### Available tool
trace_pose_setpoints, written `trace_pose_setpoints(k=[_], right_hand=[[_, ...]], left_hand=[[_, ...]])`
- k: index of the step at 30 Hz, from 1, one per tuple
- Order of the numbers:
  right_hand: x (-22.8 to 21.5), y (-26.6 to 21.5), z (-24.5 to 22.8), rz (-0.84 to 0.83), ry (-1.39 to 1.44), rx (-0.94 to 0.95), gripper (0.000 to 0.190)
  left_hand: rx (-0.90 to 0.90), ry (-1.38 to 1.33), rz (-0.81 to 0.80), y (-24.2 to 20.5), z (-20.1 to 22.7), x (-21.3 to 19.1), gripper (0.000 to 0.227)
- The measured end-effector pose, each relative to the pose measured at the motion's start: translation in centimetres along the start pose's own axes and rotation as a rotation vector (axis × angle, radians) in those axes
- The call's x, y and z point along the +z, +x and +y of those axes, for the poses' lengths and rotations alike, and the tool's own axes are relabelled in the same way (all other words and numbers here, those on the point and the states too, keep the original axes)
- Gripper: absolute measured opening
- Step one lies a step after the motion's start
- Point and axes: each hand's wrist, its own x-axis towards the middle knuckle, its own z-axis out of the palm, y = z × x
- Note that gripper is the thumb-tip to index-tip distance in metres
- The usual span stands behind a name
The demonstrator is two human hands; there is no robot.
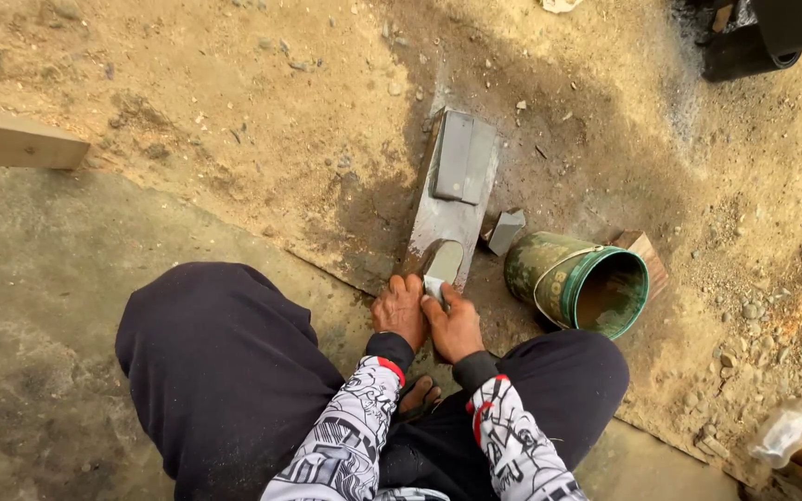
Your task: Sanding and shaping small components using wet sandpaper on a wooden block.
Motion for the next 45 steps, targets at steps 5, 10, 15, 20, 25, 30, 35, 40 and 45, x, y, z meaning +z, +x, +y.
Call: trace_pose_setpoints(k=[5, 10, 15, 20, 25, 30, 35, 40, 45], right_hand=[[-0.9, 1.6, -2.6, 0.035, -0.031, 0.032, 0.057], [0.5, 1.4, 0.8, 0.055, -0.002, -0.111, 0.057], [-0.7, 2.0, -1.8, 0.081, 0.007, -0.082, 0.052], [0.2, 2.8, -0.1, 0.099, -0.017, -0.195, 0.051], [0.2, 2.4, -0.7, 0.075, -0.002, 0.001, 0.051], [0.3, 3.4, -0.7, 0.105, 0.113, -0.132, 0.055], [0.8, 1.6, 1.3, 0.122, 0.062, -0.118, 0.053], [-0.5, 2.1, 0.9, 0.105, 0.002, -0.051, 0.052], [0.8, 1.5, 6.4, 0.132, -0.062, -0.234, 0.054]], left_hand=[[-0.028, -0.077, -0.082, -0.2, 1.8, -4.6, 0.057], [-0.004, -0.027, -0.022, 0.0, 1.1, -3.1, 0.04], [0.014, 0.012, 0.003, 0.3, 1.5, -3.9, 0.037], [-0.022, -0.022, -0.079, 0.4, 1.5, -4.3, 0.045], [0.04, -0.089, 0.022, 0.7, 1.3, -4.2, 0.053], [-0.01, -0.067, -0.085, 0.4, 1.4, -4.8, 0.049], [0.023, -0.082, -0.011, 0.6, 0.5, -2.5, 0.047], [-0.01, -0.079, -0.13, -0.2, 1.7, -5.2, 0.058], [-0.004, 0.039, -0.108, 0.4, 0.1, -1.3, 0.049]])
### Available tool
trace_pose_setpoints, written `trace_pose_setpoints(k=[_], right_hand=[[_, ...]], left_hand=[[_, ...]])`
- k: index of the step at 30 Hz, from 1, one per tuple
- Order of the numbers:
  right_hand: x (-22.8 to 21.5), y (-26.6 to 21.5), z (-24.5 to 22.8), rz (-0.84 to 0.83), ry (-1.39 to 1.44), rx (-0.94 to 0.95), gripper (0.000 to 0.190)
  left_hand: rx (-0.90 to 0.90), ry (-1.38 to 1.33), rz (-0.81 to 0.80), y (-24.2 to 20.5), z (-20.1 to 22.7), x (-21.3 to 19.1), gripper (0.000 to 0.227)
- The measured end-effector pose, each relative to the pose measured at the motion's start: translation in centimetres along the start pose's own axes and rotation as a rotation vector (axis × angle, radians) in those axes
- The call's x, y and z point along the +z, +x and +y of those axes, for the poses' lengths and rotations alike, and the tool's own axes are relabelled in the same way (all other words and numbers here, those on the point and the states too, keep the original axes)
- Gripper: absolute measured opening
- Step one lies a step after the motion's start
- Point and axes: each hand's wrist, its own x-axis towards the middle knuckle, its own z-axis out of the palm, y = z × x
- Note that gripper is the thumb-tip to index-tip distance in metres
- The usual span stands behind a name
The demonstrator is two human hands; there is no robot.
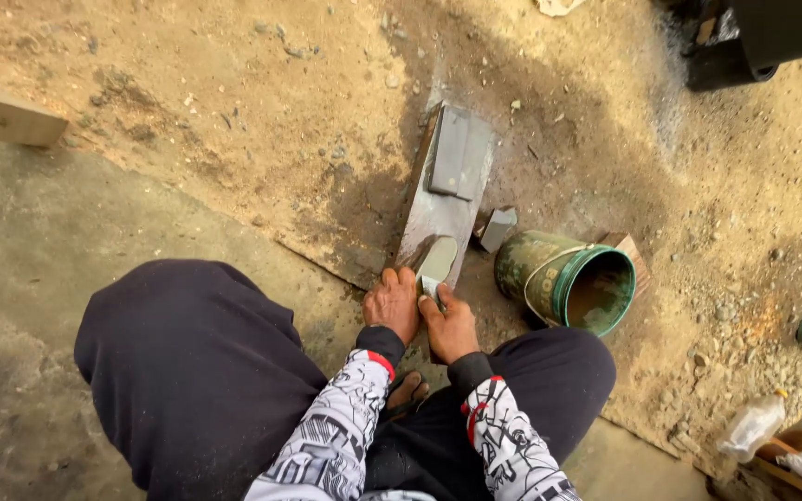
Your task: Sanding and shaping small components using wet sandpaper on a wooden block.
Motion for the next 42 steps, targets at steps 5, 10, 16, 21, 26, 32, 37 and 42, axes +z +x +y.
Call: trace_pose_setpoints(k=[5, 10, 16, 21, 26, 32, 37, 42], right_hand=[[-2.0, 1.0, -4.8, -0.062, -0.048, 0.268, 0.051], [-1.7, 0.1, -4.6, -0.072, -0.098, 0.24, 0.049], [-2.4, 2.5, -5.0, -0.042, 0.114, 0.265, 0.048], [-1.9, 0.6, -4.0, -0.056, -0.059, 0.15, 0.054], [-2.5, 1.4, -4.9, -0.059, -0.048, 0.255, 0.058], [-3.1, 2.0, -6.3, -0.066, -0.073, 0.21, 0.051], [-2.3, 0.0, -4.4, -0.155, -0.055, 0.397, 0.047], [-3.5, 3.3, -7.3, -0.092, -0.138, 0.314, 0.05]], left_hand=[[0.011, -0.05, 0.063, -2.2, 1.3, -3.3, 0.057], [0.003, -0.068, 0.083, 0.2, 1.4, -3.5, 0.052], [0.012, -0.113, 0.081, 0.2, 1.6, -3.9, 0.052], [0.017, -0.088, 0.014, -0.1, 1.3, -3.5, 0.054], [0.002, -0.104, 0.02, 0.1, 1.6, -4.3, 0.058], [0.021, -0.117, 0.001, -0.2, 1.5, -3.8, 0.058], [-0.01, -0.116, -0.031, 0.2, 1.1, -3.2, 0.059], [0.002, -0.122, -0.028, -0.1, 1.5, -4.5, 0.058]])
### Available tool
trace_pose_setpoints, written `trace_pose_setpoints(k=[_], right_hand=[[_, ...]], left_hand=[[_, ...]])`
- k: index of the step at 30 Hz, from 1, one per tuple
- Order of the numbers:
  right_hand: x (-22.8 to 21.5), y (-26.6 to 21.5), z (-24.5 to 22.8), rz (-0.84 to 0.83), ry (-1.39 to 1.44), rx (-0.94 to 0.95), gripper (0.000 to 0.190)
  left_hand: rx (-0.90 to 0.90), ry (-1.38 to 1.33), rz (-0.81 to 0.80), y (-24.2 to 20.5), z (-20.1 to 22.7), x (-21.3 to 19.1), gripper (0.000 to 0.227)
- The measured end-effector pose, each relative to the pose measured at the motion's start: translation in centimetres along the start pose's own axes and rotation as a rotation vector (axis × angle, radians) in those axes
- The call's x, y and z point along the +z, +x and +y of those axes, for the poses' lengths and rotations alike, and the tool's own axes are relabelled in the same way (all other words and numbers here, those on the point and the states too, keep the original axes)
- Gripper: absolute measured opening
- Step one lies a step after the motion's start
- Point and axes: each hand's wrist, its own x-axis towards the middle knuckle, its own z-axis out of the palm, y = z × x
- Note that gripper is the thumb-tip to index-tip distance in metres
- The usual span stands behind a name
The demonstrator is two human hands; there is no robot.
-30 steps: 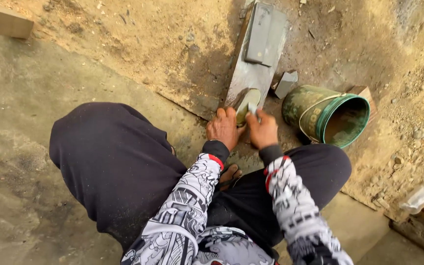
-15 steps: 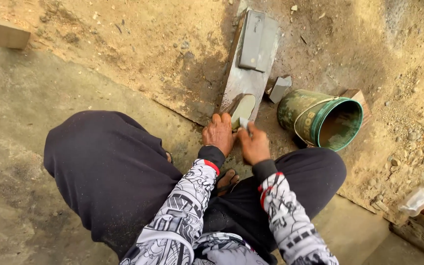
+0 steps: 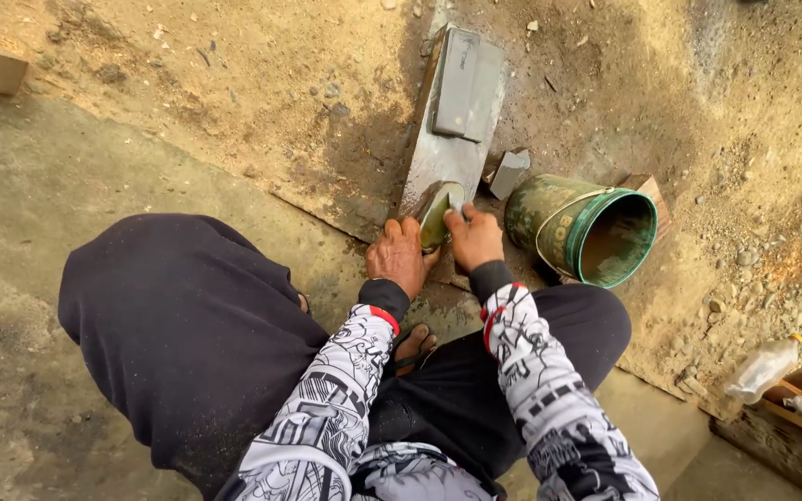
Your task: Sanding and shaping small components using wet sandpaper on a wooden block.
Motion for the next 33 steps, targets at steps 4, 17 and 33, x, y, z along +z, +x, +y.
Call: trace_pose_setpoints(k=[4, 17, 33], right_hand=[[1.6, -2.1, 3.1, -0.062, -0.06, -0.035, 0.051], [0.7, -1.0, 2.4, -0.023, 0.033, -0.033, 0.056], [1.2, -2.0, 2.8, -0.068, -0.049, -0.1, 0.052]], left_hand=[[-0.041, -0.015, -0.039, 0.7, -0.4, 0.9, 0.059], [0.009, 0.009, 0.033, -0.3, -0.2, 0.8, 0.056], [0.022, 0.041, 0.056, 0.7, -0.7, 1.4, 0.056]])
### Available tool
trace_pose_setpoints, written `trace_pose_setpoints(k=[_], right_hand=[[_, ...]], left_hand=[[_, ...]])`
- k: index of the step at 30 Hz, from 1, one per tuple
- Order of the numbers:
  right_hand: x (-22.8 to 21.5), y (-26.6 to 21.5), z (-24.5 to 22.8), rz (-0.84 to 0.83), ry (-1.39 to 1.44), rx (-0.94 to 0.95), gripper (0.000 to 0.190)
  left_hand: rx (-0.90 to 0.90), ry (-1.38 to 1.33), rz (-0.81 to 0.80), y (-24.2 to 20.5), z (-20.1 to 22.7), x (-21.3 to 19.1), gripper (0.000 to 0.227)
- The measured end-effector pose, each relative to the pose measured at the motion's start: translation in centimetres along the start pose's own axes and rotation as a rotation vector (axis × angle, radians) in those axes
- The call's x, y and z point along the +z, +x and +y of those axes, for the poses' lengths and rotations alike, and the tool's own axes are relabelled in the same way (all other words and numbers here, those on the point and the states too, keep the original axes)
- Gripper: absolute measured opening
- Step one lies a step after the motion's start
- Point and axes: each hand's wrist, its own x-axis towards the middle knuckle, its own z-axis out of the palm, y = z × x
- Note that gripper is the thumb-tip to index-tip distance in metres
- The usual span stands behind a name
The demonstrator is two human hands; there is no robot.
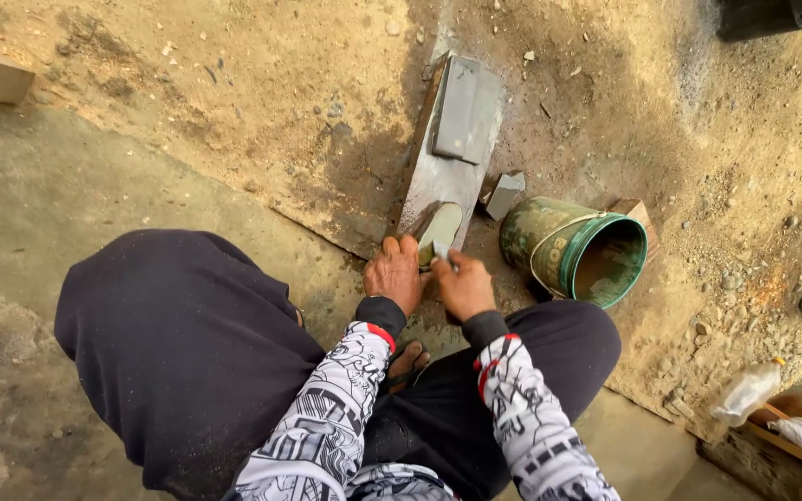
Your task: Sanding and shaping small components using wet sandpaper on a wooden block.
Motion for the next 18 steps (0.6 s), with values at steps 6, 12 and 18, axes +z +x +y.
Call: trace_pose_setpoints(k=[6, 12, 18], right_hand=[[0.1, 2.4, 0.5, 0.071, -0.063, 0.025, 0.053], [-1.8, 1.5, -2.5, 0.051, 0.06, 0.126, 0.055], [2.0, -0.5, 2.4, 0.046, 0.036, -0.089, 0.054]], left_hand=[[-0.011, -0.019, -0.039, 1.2, -0.3, 1.1, 0.061], [-0.007, -0.041, 0.007, -1.3, 0.8, -1.2, 0.058], [0.008, 0.04, 0.016, -1.3, -0.4, 1.3, 0.05]])
